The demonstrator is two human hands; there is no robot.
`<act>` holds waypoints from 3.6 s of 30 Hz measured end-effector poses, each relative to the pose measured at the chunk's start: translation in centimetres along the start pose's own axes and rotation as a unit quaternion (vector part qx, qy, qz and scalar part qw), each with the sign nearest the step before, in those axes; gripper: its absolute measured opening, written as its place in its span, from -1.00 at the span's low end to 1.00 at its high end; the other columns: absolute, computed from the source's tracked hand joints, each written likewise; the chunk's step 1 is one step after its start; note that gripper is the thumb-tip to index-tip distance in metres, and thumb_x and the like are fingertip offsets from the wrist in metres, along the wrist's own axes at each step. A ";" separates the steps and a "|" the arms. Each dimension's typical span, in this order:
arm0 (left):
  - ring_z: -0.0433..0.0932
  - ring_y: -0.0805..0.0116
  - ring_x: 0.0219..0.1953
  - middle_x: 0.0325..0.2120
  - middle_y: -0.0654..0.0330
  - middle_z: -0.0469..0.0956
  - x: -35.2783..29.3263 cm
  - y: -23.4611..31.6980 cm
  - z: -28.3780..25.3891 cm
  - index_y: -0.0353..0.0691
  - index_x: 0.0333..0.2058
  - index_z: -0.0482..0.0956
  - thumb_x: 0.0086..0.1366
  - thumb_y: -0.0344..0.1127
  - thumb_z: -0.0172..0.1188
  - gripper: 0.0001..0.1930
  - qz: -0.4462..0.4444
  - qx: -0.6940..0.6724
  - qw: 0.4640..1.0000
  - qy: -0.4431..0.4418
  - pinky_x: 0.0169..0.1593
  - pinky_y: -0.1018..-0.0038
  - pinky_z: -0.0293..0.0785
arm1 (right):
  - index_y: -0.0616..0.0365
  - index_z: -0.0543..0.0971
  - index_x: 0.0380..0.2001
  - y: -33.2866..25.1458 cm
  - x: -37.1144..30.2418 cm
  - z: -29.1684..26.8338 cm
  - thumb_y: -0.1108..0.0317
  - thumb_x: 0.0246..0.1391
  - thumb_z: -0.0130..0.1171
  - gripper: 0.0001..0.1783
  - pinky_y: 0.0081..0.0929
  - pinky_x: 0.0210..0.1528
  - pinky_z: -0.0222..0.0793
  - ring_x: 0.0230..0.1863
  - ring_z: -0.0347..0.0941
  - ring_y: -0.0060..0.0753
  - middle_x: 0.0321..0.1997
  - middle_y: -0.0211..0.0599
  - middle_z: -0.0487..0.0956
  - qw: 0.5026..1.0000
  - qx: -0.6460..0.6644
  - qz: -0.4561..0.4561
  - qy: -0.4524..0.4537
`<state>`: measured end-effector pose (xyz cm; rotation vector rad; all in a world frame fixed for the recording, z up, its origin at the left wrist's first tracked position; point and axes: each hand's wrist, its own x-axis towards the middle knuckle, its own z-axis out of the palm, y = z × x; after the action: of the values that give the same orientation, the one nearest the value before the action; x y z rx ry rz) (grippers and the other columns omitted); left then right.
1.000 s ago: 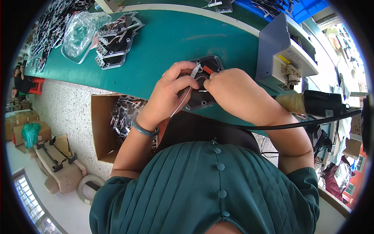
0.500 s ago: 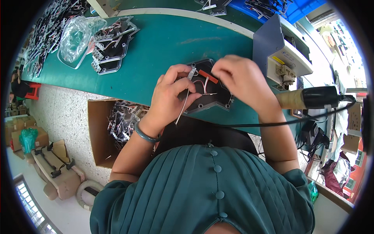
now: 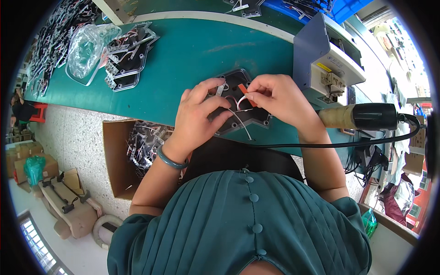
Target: Assembling electronic and plastic toy components using a heat tool at a factory workbench.
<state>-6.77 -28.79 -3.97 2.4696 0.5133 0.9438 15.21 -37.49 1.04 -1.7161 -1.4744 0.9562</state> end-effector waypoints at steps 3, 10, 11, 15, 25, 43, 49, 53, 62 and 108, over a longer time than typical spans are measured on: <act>0.58 0.29 -0.06 0.11 0.25 0.51 0.0 0.0 0.0 -0.05 -0.35 0.66 -0.04 -0.34 0.52 -0.75 -0.001 0.001 1.000 0.000 -0.05 0.31 0.33 | 0.37 0.63 -0.33 0.0 -0.2 0.1 0.47 0.20 0.25 -0.87 -0.64 -0.39 0.39 -0.43 0.49 -0.72 -0.47 -0.36 0.64 1.000 0.020 -0.001 0.008; 0.58 0.31 -0.06 0.11 0.26 0.51 0.0 0.4 0.0 -0.05 -0.37 0.65 -0.03 -0.32 0.52 -0.76 -0.005 0.004 1.000 0.000 -0.04 0.30 0.33 | 0.36 0.62 -0.34 0.5 -0.3 0.4 0.48 0.19 0.25 -0.88 -0.63 -0.40 0.39 -0.46 0.48 -0.72 -0.49 -0.35 0.64 0.999 -0.023 -0.015 0.031; 0.58 0.31 -0.06 0.11 0.26 0.51 0.0 0.4 0.1 -0.05 -0.37 0.65 -0.03 -0.32 0.52 -0.76 -0.005 0.004 1.000 0.000 -0.04 0.30 0.33 | 0.36 0.62 -0.34 0.4 -0.3 0.5 0.48 0.19 0.25 -0.88 -0.62 -0.40 0.39 -0.45 0.49 -0.71 -0.49 -0.34 0.64 0.999 -0.019 -0.015 0.034; 0.58 0.31 -0.07 0.10 0.26 0.51 0.1 0.3 0.1 -0.05 -0.37 0.65 -0.03 -0.32 0.52 -0.76 -0.001 0.007 1.000 0.002 -0.05 0.31 0.33 | 0.32 0.61 -0.35 0.9 -0.2 1.0 0.49 0.15 0.27 -0.91 -0.52 -0.40 0.41 -0.48 0.53 -0.54 -0.48 -0.26 0.64 0.993 -0.061 -0.074 0.067; 0.58 0.32 -0.15 0.04 0.25 0.53 -0.1 0.6 0.3 -0.06 -0.42 0.64 -0.06 -0.29 0.54 -0.76 0.002 0.018 1.000 0.013 -0.10 0.31 0.34 | 0.22 0.58 -0.41 0.1 -0.6 1.9 0.48 0.06 0.25 -0.94 -0.18 -0.36 0.41 -0.40 0.54 0.02 -0.42 -0.10 0.59 0.955 -0.231 -0.143 0.121; 0.55 0.29 -0.16 0.00 0.26 0.53 -0.5 1.8 1.2 -0.08 -0.46 0.64 -0.08 -0.26 0.55 -0.75 -0.009 0.029 0.999 0.028 -0.13 0.31 0.32 | 0.23 0.57 -0.51 -2.2 -0.1 1.1 0.50 -0.01 0.16 -0.94 -0.04 -0.30 0.42 -0.35 0.53 0.15 -0.45 -0.03 0.60 0.940 -0.331 -0.064 0.060; 0.54 0.28 -0.16 0.00 0.25 0.53 -0.5 1.8 1.2 -0.08 -0.46 0.63 -0.07 -0.25 0.55 -0.76 -0.020 0.025 0.999 0.020 -0.13 0.31 0.31 | 0.26 0.57 -0.51 -1.0 0.5 0.8 0.51 -0.03 0.16 -0.94 -0.09 -0.35 0.42 -0.40 0.53 0.12 -0.50 -0.03 0.58 0.947 -0.305 -0.090 0.048; 0.54 0.28 -0.16 0.00 0.25 0.53 -0.2 2.0 1.2 -0.07 -0.47 0.62 -0.06 -0.24 0.55 -0.76 -0.009 0.027 0.999 0.026 -0.13 0.31 0.31 | 0.29 0.60 -0.44 -0.2 0.1 0.0 0.50 0.04 0.23 -0.93 -0.27 -0.43 0.40 -0.52 0.54 -0.03 -0.54 -0.04 0.59 0.971 -0.207 -0.096 0.072; 0.54 0.28 -0.15 0.00 0.25 0.52 -0.3 1.9 1.3 -0.08 -0.47 0.61 -0.06 -0.25 0.55 -0.75 -0.013 0.028 0.999 0.027 -0.12 0.30 0.31 | 0.32 0.61 -0.40 -0.2 0.2 -0.6 0.48 0.08 0.28 -0.90 -0.41 -0.47 0.36 -0.61 0.48 -0.26 -0.57 -0.08 0.60 0.979 -0.182 -0.085 0.041; 0.54 0.30 -0.17 -0.03 0.26 0.52 -0.2 2.0 1.5 -0.07 -0.48 0.63 -0.07 -0.23 0.55 -0.76 -0.015 0.033 0.999 0.036 -0.12 0.31 0.30 | 0.22 0.58 -0.42 -1.0 -0.2 0.6 0.49 0.02 0.20 -0.96 -0.08 -0.30 0.40 -0.36 0.51 0.12 -0.44 -0.05 0.58 0.951 -0.277 -0.109 0.083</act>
<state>-5.48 -31.00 -4.05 2.4857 0.6136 1.0226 14.17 -37.59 1.64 -1.8982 -1.8852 0.2771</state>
